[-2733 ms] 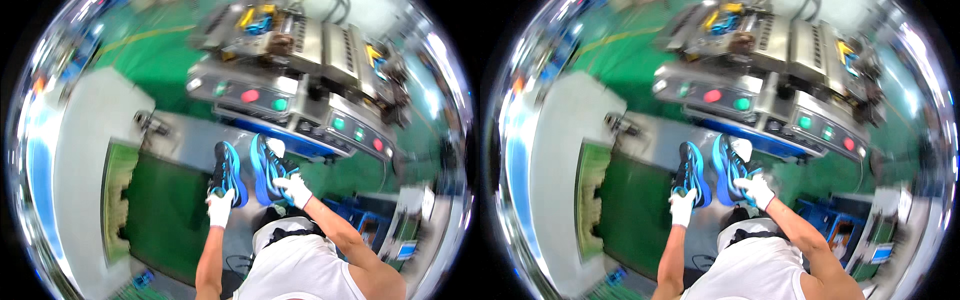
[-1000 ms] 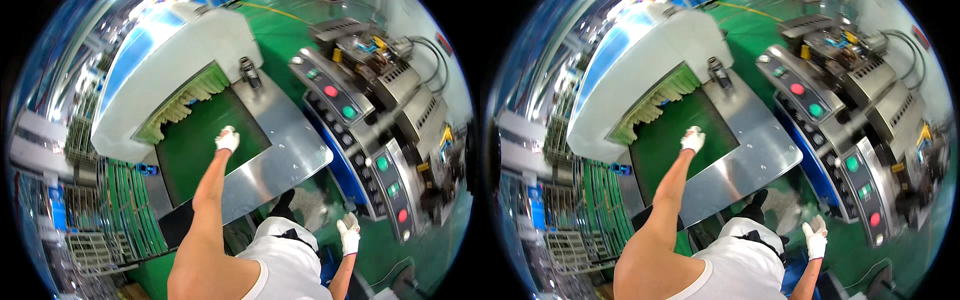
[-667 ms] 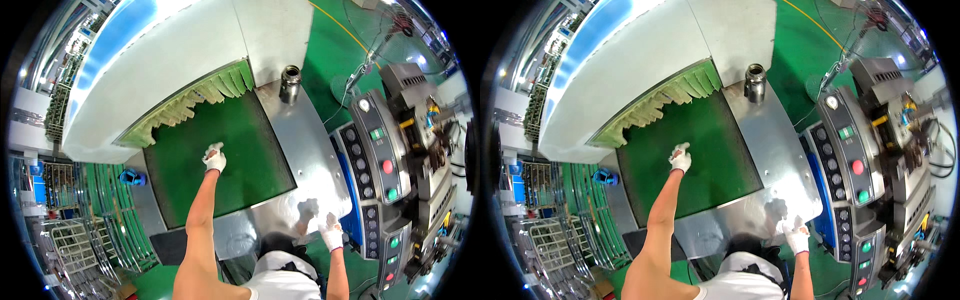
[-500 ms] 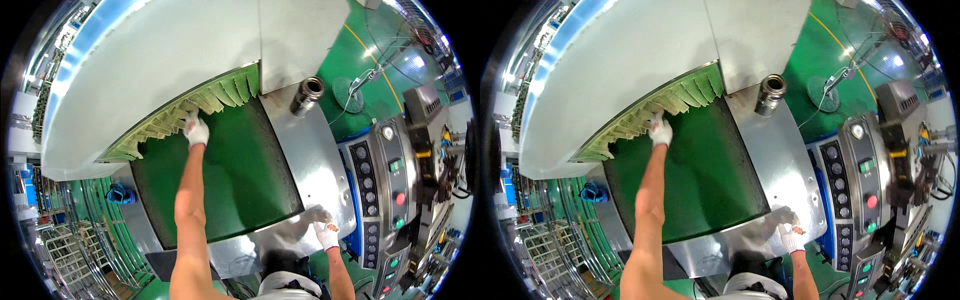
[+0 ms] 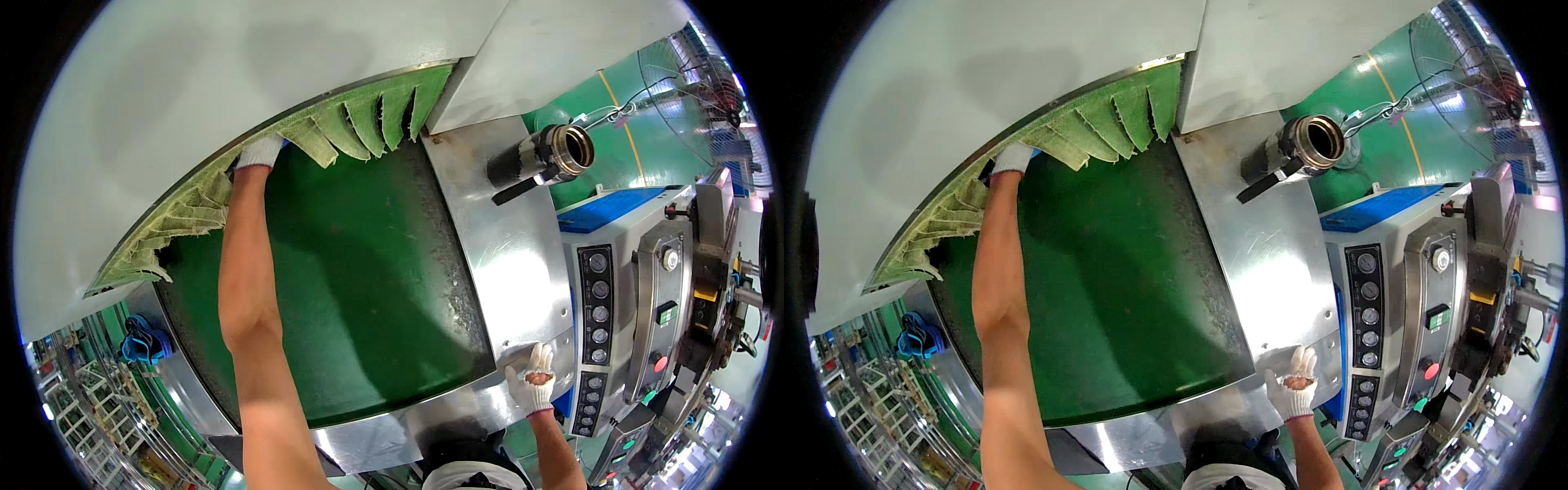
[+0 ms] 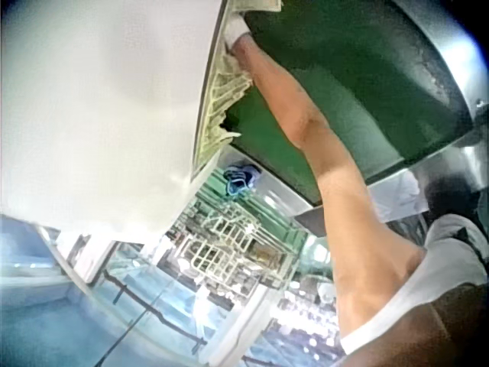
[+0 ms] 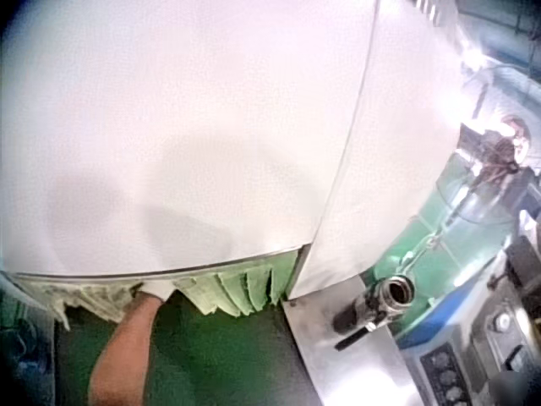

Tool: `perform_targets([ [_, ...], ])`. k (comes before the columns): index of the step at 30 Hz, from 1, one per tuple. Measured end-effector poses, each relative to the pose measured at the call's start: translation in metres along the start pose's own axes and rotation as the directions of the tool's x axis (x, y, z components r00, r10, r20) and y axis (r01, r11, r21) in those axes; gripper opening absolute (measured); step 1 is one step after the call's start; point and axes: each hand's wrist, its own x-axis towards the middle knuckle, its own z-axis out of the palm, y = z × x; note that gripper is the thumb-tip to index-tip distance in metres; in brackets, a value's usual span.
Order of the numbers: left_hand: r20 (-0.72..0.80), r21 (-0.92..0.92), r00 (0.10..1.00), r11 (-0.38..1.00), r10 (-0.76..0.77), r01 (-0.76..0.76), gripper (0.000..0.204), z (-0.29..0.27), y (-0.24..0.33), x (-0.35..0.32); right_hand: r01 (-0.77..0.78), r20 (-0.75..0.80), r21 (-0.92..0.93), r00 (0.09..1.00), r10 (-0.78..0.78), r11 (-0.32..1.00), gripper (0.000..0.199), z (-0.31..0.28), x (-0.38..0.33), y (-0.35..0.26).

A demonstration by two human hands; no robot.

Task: The person processes several shoes through industrial machinery, placing each shoe into a press for bonding, retrieving it after the cycle, and then transferring them to a different workstation.

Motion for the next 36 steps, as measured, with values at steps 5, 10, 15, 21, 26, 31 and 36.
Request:
perform_targets([
  [5,-0.079,0.066,0.994,0.995,0.08,-0.075,0.043,-0.013,0.017,-0.094,-0.061,0.152,-0.076,0.986,0.072,0.995,0.104,-0.014,0.002,-0.009],
  [10,-0.338,-0.17,0.903,0.927,0.263,-0.334,0.03,-0.032,0.114,-0.255,0.136,-0.097,-0.019,0.986,-0.137,0.991,0.08,-0.023,0.003,0.009],
  [15,-0.103,-0.395,0.888,0.801,0.449,-0.45,0.014,-0.075,0.188,-0.43,0.284,0.089,0.393,0.935,-0.343,0.875,0.073,-0.063,-0.031,-0.029],
  [21,-0.034,-0.677,0.586,0.412,0.81,-0.61,0.014,-0.113,0.341,-0.577,0.337,-0.057,0.481,0.933,-0.355,0.809,0.046,-0.092,-0.121,-0.003],
  [26,-0.159,-0.736,0.104,-0.047,0.982,-0.675,0.028,-0.227,0.515,-0.668,0.288,-0.369,0.831,0.926,0.084,0.476,0.065,-0.16,-0.244,0.166],
  [31,-0.349,-0.741,0.0,-0.276,0.937,-0.612,0.052,-0.278,0.681,-0.763,0.233,-0.007,0.903,0.848,0.53,-0.361,0.052,-0.144,-0.373,0.278],
  [36,-0.132,-0.829,0.101,-0.054,0.986,-0.557,0.069,-0.195,0.839,-0.833,0.705,0.051,0.48,0.572,0.819,-0.522,0.04,-0.135,-0.443,0.319],
])
